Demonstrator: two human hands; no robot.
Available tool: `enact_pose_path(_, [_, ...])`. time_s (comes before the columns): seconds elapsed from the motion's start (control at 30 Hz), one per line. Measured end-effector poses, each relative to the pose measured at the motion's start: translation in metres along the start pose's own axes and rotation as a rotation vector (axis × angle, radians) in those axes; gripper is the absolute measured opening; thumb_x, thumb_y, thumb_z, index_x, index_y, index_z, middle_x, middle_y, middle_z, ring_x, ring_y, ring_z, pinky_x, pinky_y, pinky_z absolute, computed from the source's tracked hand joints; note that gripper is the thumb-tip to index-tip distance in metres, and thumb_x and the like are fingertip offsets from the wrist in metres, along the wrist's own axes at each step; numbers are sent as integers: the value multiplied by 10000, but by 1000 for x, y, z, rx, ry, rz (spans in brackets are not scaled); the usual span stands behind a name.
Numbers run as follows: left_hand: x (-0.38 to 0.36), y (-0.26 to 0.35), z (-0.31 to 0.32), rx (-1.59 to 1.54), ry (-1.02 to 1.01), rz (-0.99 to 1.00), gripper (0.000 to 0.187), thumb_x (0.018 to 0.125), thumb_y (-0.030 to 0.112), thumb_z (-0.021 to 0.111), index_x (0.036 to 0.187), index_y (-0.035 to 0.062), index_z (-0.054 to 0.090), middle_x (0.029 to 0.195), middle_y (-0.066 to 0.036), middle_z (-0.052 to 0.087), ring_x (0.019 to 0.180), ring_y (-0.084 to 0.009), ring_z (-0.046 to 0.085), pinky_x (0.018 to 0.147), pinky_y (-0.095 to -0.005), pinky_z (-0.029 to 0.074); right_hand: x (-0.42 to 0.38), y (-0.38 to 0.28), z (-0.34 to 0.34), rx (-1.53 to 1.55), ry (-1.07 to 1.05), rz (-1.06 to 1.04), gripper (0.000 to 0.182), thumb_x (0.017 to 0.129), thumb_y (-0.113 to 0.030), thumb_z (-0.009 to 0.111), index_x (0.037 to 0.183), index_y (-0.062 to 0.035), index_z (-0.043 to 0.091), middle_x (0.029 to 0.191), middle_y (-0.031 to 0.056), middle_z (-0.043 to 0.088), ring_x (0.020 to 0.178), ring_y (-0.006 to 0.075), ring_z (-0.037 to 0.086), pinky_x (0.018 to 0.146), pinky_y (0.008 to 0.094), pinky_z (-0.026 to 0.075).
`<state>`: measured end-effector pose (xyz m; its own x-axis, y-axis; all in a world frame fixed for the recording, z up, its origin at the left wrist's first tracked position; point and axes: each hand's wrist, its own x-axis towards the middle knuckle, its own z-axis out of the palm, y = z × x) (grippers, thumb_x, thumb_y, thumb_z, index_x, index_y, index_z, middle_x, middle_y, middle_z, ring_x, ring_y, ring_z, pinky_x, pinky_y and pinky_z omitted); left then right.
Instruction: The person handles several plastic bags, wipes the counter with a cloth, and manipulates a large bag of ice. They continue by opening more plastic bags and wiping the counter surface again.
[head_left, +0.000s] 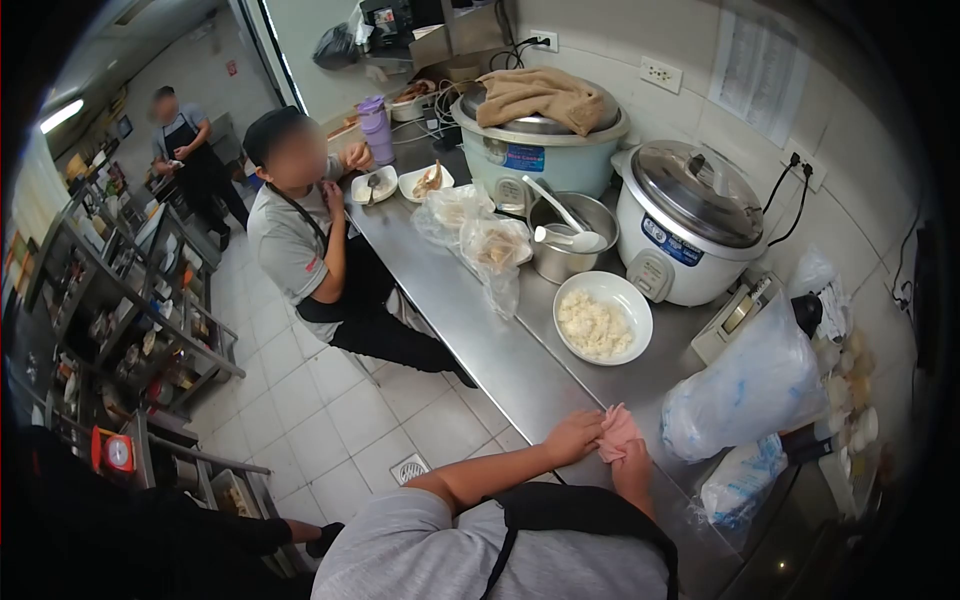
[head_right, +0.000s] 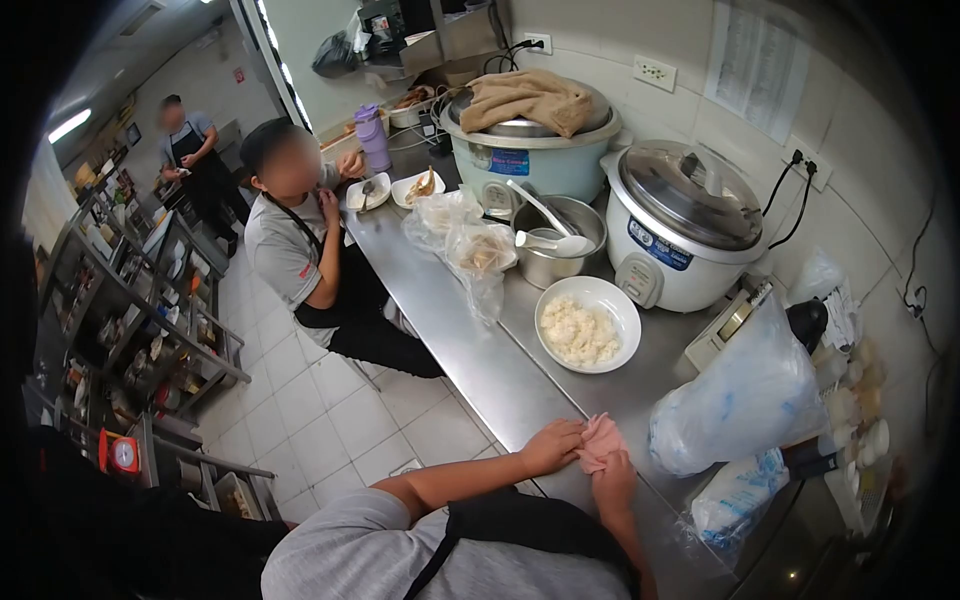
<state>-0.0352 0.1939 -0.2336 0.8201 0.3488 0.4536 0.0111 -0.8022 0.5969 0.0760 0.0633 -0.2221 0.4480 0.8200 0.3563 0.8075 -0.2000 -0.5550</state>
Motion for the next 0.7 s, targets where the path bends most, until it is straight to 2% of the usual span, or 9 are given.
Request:
enact_pose_path(0.23, [0,-5,-1,-42,-14,23,203,640,135,598,777,34,488,1032,-151,489,987,-306,448,825,-383,351,-6,-5,0,-37,64,-55,153,632,-64,544,776,-46,499,777,145,480,738,332,484,622,399,387])
enact_pose_path(0.43, [0,-4,-6,-60,-15,32,211,652,140,591,795,28,483,1038,-154,486,988,-310,445,824,-386,353,-7,-13,-6,-15,24,-41,185,619,-47,551,798,-59,504,801,147,475,764,329,485,632,392,387])
enact_pose_path(0.53, [0,-5,-7,-72,-45,52,309,650,138,580,911,6,480,1021,-152,479,992,-316,437,839,-400,343,-5,-8,-7,18,-28,-47,200,614,-34,544,809,-57,504,818,154,472,760,335,482,638,384,398])
enact_pose_path(0.7, [-3,-9,-3,-64,-56,56,275,653,115,563,893,15,474,1027,-147,474,1012,-309,428,850,-416,336,0,-12,-20,51,-166,-7,261,626,-26,507,887,-49,514,843,168,476,771,330,493,655,361,413])
